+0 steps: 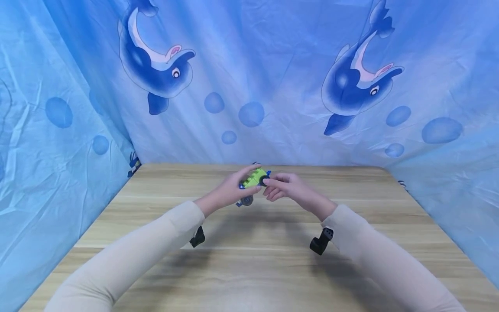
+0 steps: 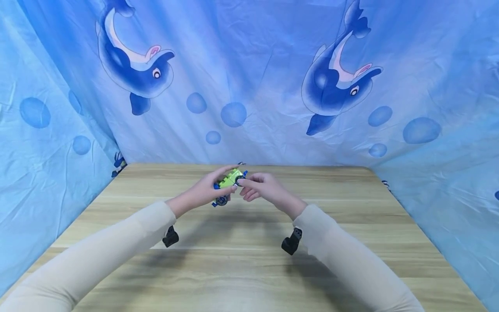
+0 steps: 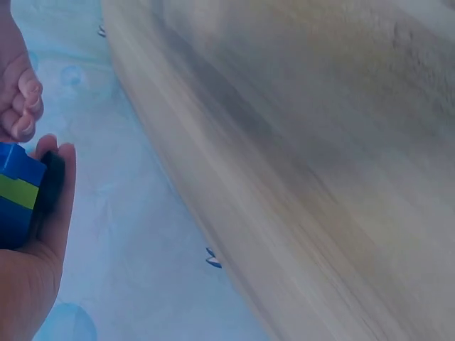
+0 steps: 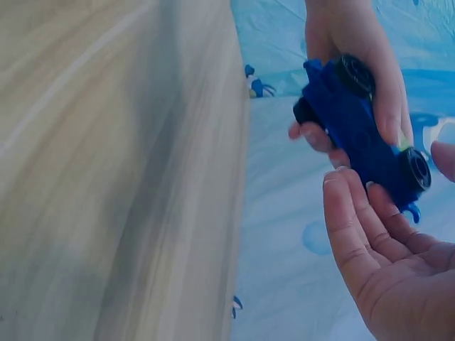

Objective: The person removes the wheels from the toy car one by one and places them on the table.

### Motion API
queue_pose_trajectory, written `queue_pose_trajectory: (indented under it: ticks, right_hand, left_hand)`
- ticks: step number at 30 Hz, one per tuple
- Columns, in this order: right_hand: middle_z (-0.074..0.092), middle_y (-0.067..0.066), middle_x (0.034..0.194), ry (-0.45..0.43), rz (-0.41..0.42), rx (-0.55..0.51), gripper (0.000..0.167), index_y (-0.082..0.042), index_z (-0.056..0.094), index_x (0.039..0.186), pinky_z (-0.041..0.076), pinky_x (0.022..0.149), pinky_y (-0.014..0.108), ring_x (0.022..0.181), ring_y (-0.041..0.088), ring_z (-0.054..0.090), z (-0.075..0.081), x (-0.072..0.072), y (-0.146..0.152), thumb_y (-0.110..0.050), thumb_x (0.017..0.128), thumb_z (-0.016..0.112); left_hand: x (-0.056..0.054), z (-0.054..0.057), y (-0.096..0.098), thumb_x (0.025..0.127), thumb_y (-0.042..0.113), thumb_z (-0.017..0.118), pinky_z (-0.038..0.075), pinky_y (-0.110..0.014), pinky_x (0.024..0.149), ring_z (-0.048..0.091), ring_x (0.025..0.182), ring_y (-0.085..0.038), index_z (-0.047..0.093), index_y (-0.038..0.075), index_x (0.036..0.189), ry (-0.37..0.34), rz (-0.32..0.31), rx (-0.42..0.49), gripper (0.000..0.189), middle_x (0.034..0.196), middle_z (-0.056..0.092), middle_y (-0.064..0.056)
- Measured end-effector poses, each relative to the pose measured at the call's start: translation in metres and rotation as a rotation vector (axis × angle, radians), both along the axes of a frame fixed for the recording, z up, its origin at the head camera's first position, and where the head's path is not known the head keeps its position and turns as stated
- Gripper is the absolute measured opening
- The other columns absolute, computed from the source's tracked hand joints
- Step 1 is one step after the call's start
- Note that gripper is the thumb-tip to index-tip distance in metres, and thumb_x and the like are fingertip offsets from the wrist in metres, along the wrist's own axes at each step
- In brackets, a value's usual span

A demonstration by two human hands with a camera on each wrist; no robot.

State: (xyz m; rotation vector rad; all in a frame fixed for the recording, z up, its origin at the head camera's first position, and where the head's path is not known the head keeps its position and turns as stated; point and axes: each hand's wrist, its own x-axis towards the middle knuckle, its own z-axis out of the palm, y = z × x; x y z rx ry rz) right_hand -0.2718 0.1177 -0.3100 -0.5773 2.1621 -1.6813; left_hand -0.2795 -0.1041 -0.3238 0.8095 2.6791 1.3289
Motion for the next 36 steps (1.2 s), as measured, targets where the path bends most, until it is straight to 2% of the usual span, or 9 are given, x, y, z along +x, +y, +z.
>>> queue_pose_trajectory:
  ticks: [6, 13, 20, 22, 27, 31, 34, 36]
  right_hand:
    - [0.069, 0.016, 0.09, 0.057, 0.011, -0.024, 0.037, 0.006, 0.06, 0.102, 0.056, 0.082, 0.044, 0.081, 0.026, 0.068, -0.002, 0.007, -0.007, -0.031, 0.097, 0.059]
    - [0.071, 0.01, 0.079, 0.09, -0.087, 0.0, 0.036, 0.004, 0.066, 0.098, 0.057, 0.078, 0.049, 0.069, 0.019, 0.067, -0.006, 0.01, -0.015, -0.031, 0.097, 0.059]
    - [0.07, 0.011, 0.073, 0.152, -0.167, 0.036, 0.033, 0.0, 0.07, 0.091, 0.059, 0.068, 0.042, 0.064, 0.022, 0.067, -0.009, 0.01, -0.022, -0.032, 0.095, 0.062]
    - [0.07, 0.01, 0.071, 0.175, -0.189, 0.045, 0.033, -0.002, 0.072, 0.091, 0.059, 0.066, 0.04, 0.064, 0.023, 0.067, -0.01, 0.01, -0.024, -0.033, 0.095, 0.063]
    - [0.07, 0.008, 0.069, 0.237, -0.241, 0.083, 0.032, -0.003, 0.073, 0.09, 0.058, 0.062, 0.036, 0.063, 0.024, 0.068, -0.011, 0.009, -0.03, -0.034, 0.093, 0.064]
    - [0.071, 0.017, 0.073, 0.247, -0.253, 0.105, 0.03, -0.003, 0.072, 0.086, 0.059, 0.065, 0.042, 0.066, 0.029, 0.069, -0.01, 0.011, -0.032, -0.031, 0.093, 0.065]
    - [0.071, 0.018, 0.074, 0.249, -0.246, 0.114, 0.029, -0.001, 0.072, 0.088, 0.059, 0.067, 0.043, 0.063, 0.025, 0.069, -0.009, 0.011, -0.032, -0.029, 0.094, 0.065]
    - [0.071, 0.014, 0.072, 0.259, -0.243, 0.12, 0.029, -0.001, 0.072, 0.089, 0.059, 0.065, 0.04, 0.06, 0.018, 0.068, -0.008, 0.012, -0.032, -0.028, 0.094, 0.065]
  left_hand:
    - [0.005, 0.001, 0.002, 0.093, 0.031, 0.065, 0.051, -0.035, 0.084, 0.059, 0.106, -0.021, 0.035, 0.031, 0.149, 0.048, -0.039, 0.023, 0.063, 0.136, 0.054, -0.006]
    - [0.006, -0.002, 0.002, 0.095, 0.029, 0.062, 0.05, -0.034, 0.081, 0.059, 0.103, -0.021, 0.034, 0.031, 0.149, 0.071, -0.052, 0.024, 0.061, 0.135, 0.054, -0.005]
    - [0.003, -0.003, 0.0, 0.095, 0.027, 0.063, 0.049, -0.031, 0.068, 0.056, 0.081, -0.017, 0.037, 0.029, 0.147, 0.078, -0.052, 0.017, 0.058, 0.115, 0.06, -0.008]
    - [0.002, -0.002, 0.0, 0.095, 0.028, 0.063, 0.049, -0.03, 0.068, 0.056, 0.082, -0.017, 0.038, 0.027, 0.147, 0.075, -0.04, 0.01, 0.058, 0.115, 0.061, -0.008]
    - [0.0, -0.002, -0.002, 0.095, 0.028, 0.063, 0.049, -0.031, 0.073, 0.057, 0.089, -0.019, 0.038, 0.022, 0.148, 0.079, -0.018, -0.005, 0.059, 0.127, 0.059, -0.01]
    - [-0.002, -0.005, -0.003, 0.096, 0.029, 0.062, 0.049, -0.031, 0.073, 0.058, 0.088, -0.019, 0.038, 0.024, 0.148, 0.08, -0.019, -0.012, 0.058, 0.126, 0.059, -0.01]
    - [-0.003, -0.006, -0.004, 0.096, 0.028, 0.062, 0.049, -0.031, 0.074, 0.058, 0.089, -0.019, 0.039, 0.026, 0.147, 0.079, -0.02, -0.008, 0.057, 0.125, 0.06, -0.01]
    - [-0.004, -0.007, -0.003, 0.096, 0.027, 0.062, 0.05, -0.031, 0.075, 0.058, 0.09, -0.018, 0.039, 0.026, 0.147, 0.08, -0.02, -0.004, 0.057, 0.126, 0.059, -0.01]
